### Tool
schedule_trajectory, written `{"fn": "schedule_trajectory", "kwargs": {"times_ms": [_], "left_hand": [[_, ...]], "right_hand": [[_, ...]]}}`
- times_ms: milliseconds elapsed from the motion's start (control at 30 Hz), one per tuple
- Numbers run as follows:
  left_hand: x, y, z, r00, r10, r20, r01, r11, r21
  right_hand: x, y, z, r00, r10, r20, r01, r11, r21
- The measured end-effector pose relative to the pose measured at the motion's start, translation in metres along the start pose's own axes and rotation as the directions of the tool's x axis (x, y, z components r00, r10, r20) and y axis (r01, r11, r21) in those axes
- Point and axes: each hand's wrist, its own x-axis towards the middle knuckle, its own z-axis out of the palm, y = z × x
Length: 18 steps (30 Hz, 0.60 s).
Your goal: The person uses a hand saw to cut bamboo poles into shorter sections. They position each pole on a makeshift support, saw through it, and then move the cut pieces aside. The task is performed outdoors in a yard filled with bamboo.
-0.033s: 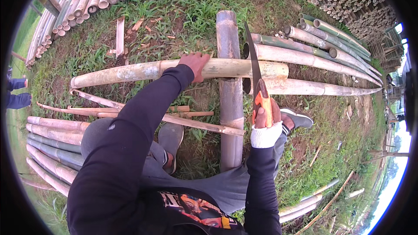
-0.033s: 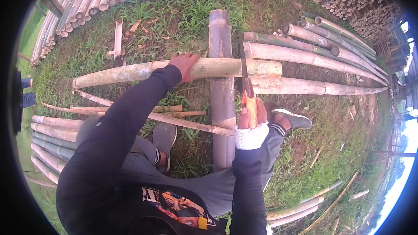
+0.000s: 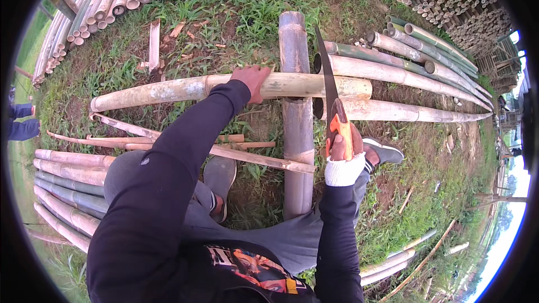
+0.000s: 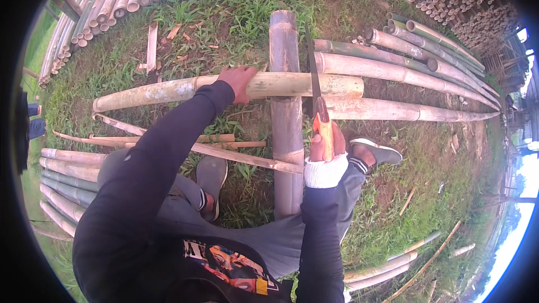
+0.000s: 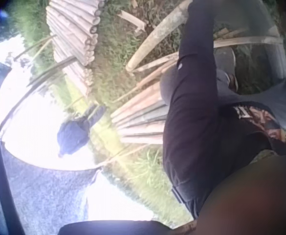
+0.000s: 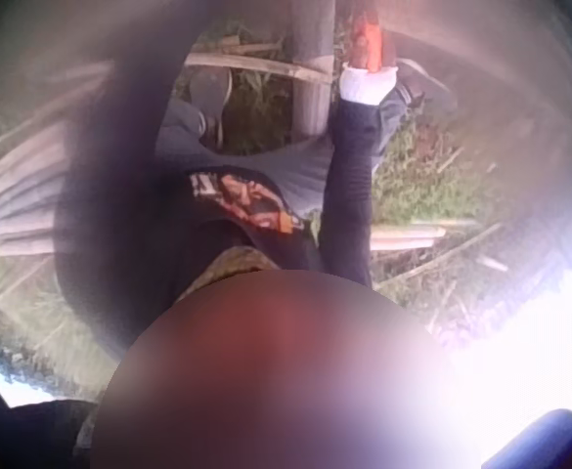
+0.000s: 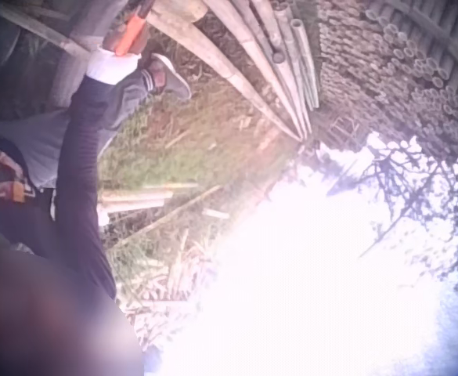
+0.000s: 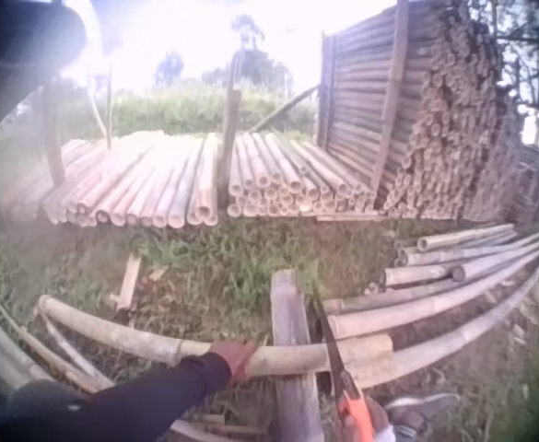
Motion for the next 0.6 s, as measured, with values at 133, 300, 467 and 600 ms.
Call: {"fn": "schedule_trajectory", "kwargs": {"times_ms": [133, 300, 467, 600], "left_hand": [[0.002, 0.003, 0.0, 0.996, 0.011, -0.084, -0.011, 1.0, -0.001], [0.006, 0.001, -0.005, 0.999, -0.032, -0.015, 0.031, 0.998, -0.051], [0.007, -0.002, -0.005, 0.997, -0.008, -0.07, 0.003, 0.997, -0.073], [0.008, -0.004, 0.001, 0.995, 0.023, -0.099, -0.03, 0.997, -0.073]], "right_hand": [[0.015, -0.002, 0.003, 0.994, -0.105, 0.002, 0.105, 0.99, -0.09], [0.009, -0.01, 0.004, 1.0, 0.026, 0.007, -0.026, 0.999, -0.038], [-0.086, -0.04, -0.051, 0.968, 0.252, 0.012, -0.252, 0.966, 0.063], [-0.119, -0.043, -0.068, 0.977, 0.211, 0.039, -0.21, 0.977, -0.027]]}}
